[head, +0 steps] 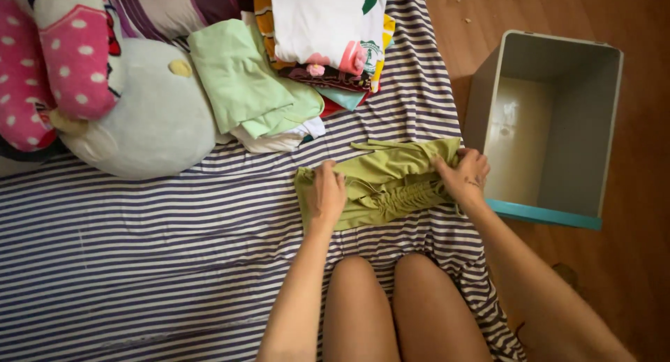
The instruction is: Folding various articles of clothing on a bed and placing them into a storage bin.
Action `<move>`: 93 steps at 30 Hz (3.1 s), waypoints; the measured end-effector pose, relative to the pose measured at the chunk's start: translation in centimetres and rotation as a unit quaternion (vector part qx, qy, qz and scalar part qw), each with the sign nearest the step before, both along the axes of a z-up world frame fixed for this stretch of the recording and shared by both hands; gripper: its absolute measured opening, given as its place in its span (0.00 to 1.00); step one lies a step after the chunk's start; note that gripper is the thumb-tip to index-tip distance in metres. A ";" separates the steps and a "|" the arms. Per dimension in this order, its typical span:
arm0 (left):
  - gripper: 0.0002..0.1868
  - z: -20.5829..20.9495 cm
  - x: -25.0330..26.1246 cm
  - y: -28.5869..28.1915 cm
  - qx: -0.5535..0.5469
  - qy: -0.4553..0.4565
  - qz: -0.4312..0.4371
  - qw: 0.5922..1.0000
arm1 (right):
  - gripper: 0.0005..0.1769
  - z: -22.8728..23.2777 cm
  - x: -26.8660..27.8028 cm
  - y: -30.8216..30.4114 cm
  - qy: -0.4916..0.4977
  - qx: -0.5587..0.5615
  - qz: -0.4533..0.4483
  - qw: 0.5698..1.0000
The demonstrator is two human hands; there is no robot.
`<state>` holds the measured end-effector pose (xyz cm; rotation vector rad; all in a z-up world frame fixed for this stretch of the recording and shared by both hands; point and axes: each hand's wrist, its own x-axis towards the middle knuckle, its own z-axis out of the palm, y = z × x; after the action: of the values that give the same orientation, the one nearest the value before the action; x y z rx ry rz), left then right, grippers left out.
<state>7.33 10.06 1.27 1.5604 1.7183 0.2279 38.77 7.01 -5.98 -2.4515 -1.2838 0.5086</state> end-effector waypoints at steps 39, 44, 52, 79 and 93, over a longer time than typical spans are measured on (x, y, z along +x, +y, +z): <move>0.39 -10.1 -6.2 -7.3 -0.033 -0.069 0.288 0.954 | 0.39 -1.8 -14.0 -2.6 0.270 -0.203 0.059 0.939; 0.32 -11.3 -9.2 -8.0 -0.071 -0.005 0.235 0.969 | 0.34 -4.9 -13.4 -3.4 0.270 -0.153 0.065 0.948; 0.42 0.0 -4.4 -1.7 0.103 0.005 0.113 0.988 | 0.32 -6.9 -13.4 -6.4 0.177 -0.112 0.102 0.973; 0.18 1.4 7.4 10.4 0.141 -0.423 -0.088 0.891 | 0.12 14.2 2.0 8.0 0.426 0.178 0.218 0.860; 0.21 -9.1 8.4 -0.7 0.105 -0.251 0.048 0.961 | 0.14 5.2 0.8 -2.2 0.098 0.152 0.239 0.954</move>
<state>15.77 9.31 -7.86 1.4096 1.3952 0.8076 39.62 4.79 -0.78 -1.7896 -1.7265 0.6012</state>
